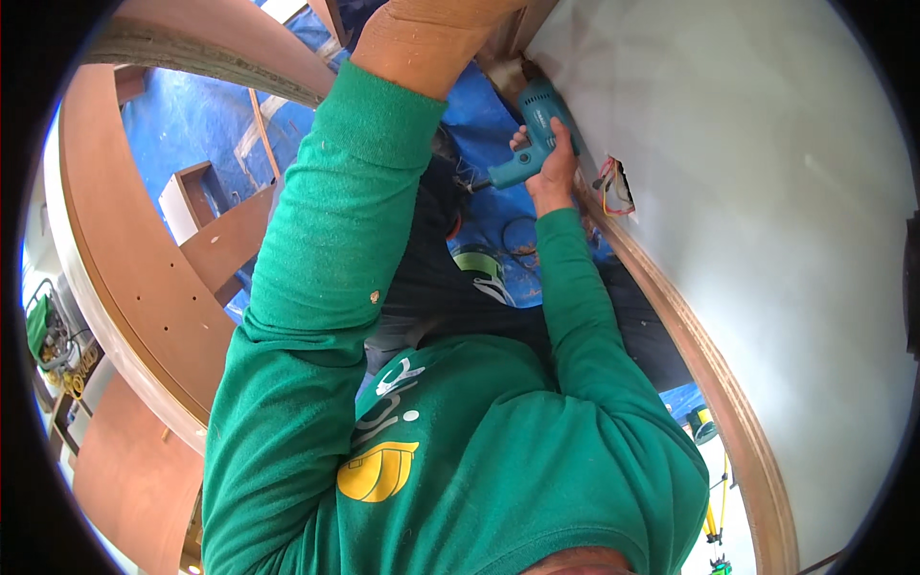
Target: The person positions a large wooden panel against a wall and uses a power drill to secure it with screws. They work from top to bottom, adjusting their position to reach different areas of the panel.
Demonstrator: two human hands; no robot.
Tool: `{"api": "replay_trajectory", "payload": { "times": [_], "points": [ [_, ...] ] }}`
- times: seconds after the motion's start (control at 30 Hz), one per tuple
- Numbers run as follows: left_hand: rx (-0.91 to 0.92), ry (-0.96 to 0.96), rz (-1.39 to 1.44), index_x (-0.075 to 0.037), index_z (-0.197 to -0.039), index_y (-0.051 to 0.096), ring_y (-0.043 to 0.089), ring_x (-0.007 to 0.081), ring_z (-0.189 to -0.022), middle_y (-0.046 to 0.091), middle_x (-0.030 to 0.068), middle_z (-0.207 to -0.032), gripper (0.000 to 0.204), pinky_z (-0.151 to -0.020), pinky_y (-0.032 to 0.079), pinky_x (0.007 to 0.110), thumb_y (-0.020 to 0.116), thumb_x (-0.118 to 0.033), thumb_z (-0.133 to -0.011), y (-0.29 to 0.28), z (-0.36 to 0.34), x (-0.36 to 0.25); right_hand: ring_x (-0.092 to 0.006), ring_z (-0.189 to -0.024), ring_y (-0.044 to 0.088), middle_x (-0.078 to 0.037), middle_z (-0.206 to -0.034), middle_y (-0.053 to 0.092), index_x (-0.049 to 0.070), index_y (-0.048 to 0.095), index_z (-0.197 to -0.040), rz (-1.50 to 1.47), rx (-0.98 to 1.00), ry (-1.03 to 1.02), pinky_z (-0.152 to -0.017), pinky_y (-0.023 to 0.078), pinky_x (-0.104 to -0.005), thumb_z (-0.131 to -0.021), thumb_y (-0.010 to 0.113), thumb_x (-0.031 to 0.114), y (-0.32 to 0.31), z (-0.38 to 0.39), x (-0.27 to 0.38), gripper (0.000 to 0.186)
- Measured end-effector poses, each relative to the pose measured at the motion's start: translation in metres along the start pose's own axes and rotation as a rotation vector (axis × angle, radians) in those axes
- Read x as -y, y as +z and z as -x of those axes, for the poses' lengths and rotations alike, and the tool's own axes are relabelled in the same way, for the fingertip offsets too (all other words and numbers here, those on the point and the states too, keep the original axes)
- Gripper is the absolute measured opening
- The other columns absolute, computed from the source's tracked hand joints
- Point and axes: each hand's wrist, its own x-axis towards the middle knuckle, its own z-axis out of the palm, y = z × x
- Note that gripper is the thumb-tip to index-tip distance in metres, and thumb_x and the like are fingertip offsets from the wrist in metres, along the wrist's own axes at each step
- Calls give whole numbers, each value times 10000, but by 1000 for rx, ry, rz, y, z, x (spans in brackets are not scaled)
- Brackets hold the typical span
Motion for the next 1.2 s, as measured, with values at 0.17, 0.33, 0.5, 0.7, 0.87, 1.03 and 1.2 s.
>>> {"api": "replay_trajectory", "payload": {
  "times": [0.17, 0.33, 0.5, 0.7, 0.87, 1.03, 1.2],
  "points": [
    [23, 60, -147, 91, -1353, 497, 368, 22, -573, 469, -59, -693, 864, -469, 295, 216, 967, -393, -813, 1, 6, 13, -292, -704, 716, -148, -879, 696, -15, 651, -1156, 11, -67, -14, -648, 607, -420, -954, 758, 305, 11, 7, 2, 393],
    [33, 77, -224, 100, -1360, 485, 356, 23, -565, 439, -64, -663, 893, -462, 288, 214, 966, -415, -811, -1, 7, 17, -266, -622, 688, -161, -947, 709, -56, 648, -1187, 433, -134, -328, -575, 575, -384, -905, 804, 211, 30, 22, 3, 418],
    [19, -7, -171, 103, -1356, 484, 352, 22, -564, 434, -65, -657, 894, -463, 294, 211, 967, -413, -809, -2, 3, 7, -244, -586, 670, -163, -948, 710, -69, 654, -1159, 623, -112, -434, -534, 549, -360, -885, 811, 184, 38, 17, 22, 404],
    [-8, -16, -181, 71, -1319, 509, 356, 20, -565, 446, -68, -665, 807, -465, 304, 212, 969, -358, -814, -3, 0, 16, -259, -632, 673, -178, -917, 703, -57, 644, -1189, 315, -105, -171, -597, 572, -400, -935, 780, 275, 18, 10, 12, 440],
    [-12, 65, -192, 74, -1304, 513, 341, 19, -552, 432, -76, -660, 773, -456, 282, 223, 962, -337, -827, 3, 5, 4, -272, -712, 671, -191, -934, 700, -29, 638, -1222, -30, 73, 71, -685, 577, -436, -986, 684, 421, -26, -18, 3, 510],
    [-23, 199, -192, 78, -1340, 502, 330, 16, -542, 424, -80, -650, 802, -450, 266, 224, 959, -339, -830, -7, 0, 35, -271, -773, 665, -203, -997, 695, -30, 635, -1240, -96, 146, 178, -756, 566, -425, -987, 652, 484, -43, -28, -4, 574],
    [-23, 93, -127, 72, -1372, 494, 350, 19, -548, 460, -61, -671, 840, -450, 271, 223, 958, -366, -826, 7, 3, 36, -259, -742, 662, -199, -990, 691, 5, 639, -1257, -175, 89, 184, -735, 569, -416, -970, 664, 522, -47, -33, -11, 592]
  ]
}}
